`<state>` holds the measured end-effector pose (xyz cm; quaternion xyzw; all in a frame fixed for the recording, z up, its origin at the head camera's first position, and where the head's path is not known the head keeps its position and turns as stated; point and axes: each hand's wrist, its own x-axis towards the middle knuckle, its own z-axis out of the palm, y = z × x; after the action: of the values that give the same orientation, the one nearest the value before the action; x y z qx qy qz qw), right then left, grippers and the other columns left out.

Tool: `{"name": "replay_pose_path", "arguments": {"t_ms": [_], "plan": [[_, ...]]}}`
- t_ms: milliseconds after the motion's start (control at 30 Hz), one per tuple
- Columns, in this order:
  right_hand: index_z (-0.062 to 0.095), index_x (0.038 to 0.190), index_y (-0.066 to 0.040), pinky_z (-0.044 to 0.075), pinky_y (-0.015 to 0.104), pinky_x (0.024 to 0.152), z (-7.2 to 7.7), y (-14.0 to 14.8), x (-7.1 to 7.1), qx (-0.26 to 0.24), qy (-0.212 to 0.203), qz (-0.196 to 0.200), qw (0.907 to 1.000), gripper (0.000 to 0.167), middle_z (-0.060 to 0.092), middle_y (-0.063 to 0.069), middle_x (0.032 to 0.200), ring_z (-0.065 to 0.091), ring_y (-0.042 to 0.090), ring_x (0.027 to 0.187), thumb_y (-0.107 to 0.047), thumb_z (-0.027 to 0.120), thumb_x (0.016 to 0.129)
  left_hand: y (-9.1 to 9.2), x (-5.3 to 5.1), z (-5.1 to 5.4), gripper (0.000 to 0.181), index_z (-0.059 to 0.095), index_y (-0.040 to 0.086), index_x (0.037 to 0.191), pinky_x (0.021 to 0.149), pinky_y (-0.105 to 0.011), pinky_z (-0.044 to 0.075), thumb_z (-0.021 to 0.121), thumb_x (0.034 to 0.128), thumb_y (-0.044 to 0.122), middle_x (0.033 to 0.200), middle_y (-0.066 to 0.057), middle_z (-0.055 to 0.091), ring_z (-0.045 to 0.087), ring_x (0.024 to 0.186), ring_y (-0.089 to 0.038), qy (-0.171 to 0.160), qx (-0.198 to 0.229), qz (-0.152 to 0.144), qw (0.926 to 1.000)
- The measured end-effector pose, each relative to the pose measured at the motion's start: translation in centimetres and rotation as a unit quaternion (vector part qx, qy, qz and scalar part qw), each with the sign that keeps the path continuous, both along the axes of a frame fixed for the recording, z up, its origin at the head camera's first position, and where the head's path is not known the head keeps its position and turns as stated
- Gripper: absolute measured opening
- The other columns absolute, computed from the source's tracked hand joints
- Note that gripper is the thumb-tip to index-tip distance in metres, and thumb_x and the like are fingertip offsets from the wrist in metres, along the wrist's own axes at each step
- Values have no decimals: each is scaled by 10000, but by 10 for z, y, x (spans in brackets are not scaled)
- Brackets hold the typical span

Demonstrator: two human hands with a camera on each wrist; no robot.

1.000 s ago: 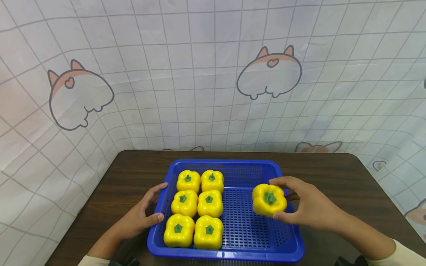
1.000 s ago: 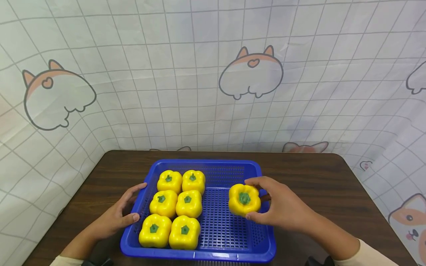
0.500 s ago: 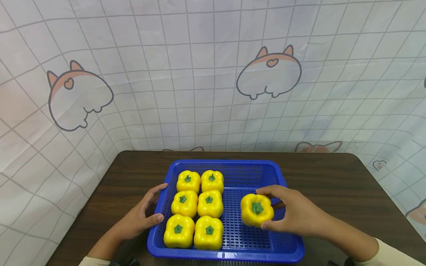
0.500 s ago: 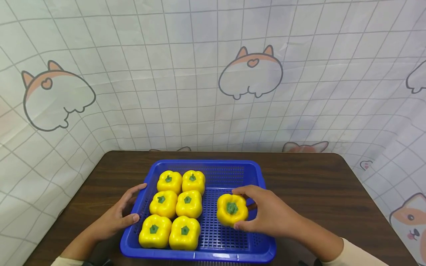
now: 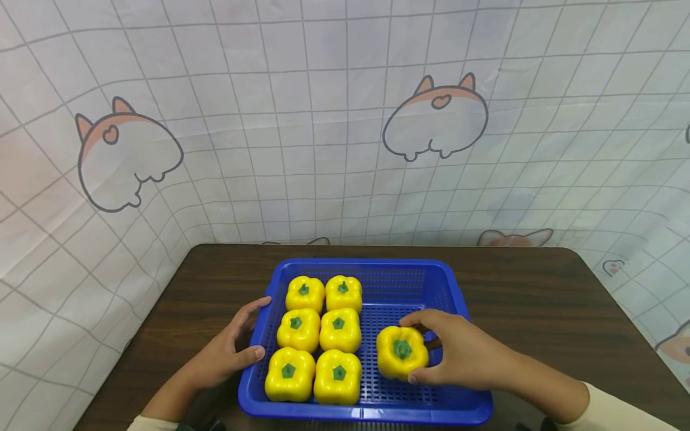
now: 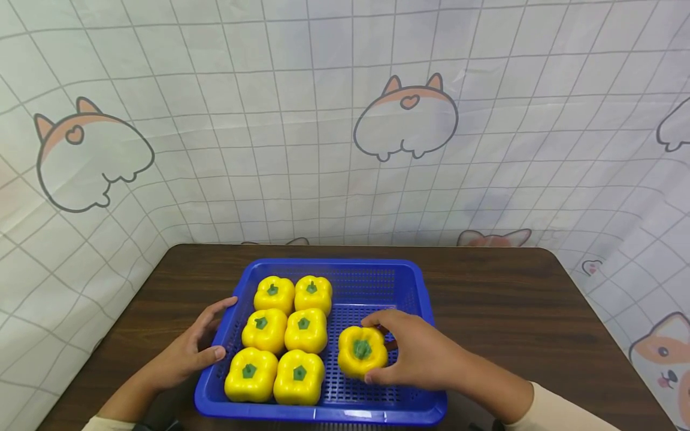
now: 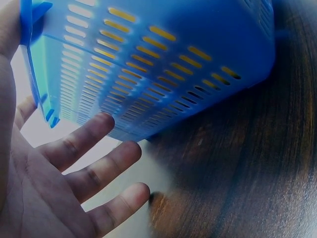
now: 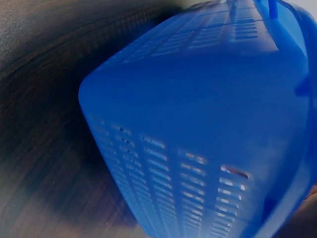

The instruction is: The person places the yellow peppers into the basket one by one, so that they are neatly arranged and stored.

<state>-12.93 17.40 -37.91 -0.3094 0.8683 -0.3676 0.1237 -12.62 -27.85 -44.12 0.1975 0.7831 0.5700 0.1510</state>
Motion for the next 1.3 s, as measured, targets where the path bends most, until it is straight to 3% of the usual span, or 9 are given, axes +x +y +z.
{"name": "replay_pose_path", "arguments": {"t_ms": [133, 333, 633, 1033, 1300], "plan": [[584, 1347, -98, 554, 240, 854, -2, -6, 0, 97, 34, 66, 9999, 737, 618, -57, 1269, 612, 145, 1100, -441, 890, 771, 0, 0, 0, 759, 166, 256, 1607, 802, -421, 606, 608, 994, 189, 1406, -345, 414, 585, 1159, -430, 5, 12, -9, 10000], [601, 1323, -152, 549, 326, 881, -5, -13, -1, 536, 263, 143, 9981, 735, 627, -117, 1221, 595, 81, 1069, -529, 873, 754, 0, -1, 0, 758, 167, 261, 1608, 800, -423, 607, 608, 996, 186, 1406, -347, 412, 583, 1160, -432, 9, 9, -7, 10000], [615, 1297, -153, 545, 321, 864, -10, -22, -1, 801, 336, 307, 9958, 729, 642, -90, 1194, 597, 61, 1021, -534, 882, 735, 0, -1, 0, 759, 162, 258, 1608, 796, -422, 607, 608, 998, 185, 1416, -350, 408, 586, 1162, -432, -3, -21, 13, 10000], [629, 1258, -144, 528, 363, 905, -20, -31, 0, 817, 421, 478, 9946, 695, 641, -110, 1160, 590, 72, 1037, -496, 896, 721, 0, -1, -2, 760, 169, 244, 1606, 807, -417, 605, 609, 990, 187, 1427, -353, 407, 578, 1170, -440, 56, 36, -31, 10000], [624, 1271, -145, 527, 363, 902, -19, -31, 1, 860, 333, 462, 9947, 701, 638, -93, 1181, 587, 79, 1044, -494, 895, 727, 0, -1, -2, 760, 171, 242, 1607, 813, -411, 603, 608, 989, 177, 1417, -348, 419, 579, 1165, -442, 110, 37, -51, 9999]]}}
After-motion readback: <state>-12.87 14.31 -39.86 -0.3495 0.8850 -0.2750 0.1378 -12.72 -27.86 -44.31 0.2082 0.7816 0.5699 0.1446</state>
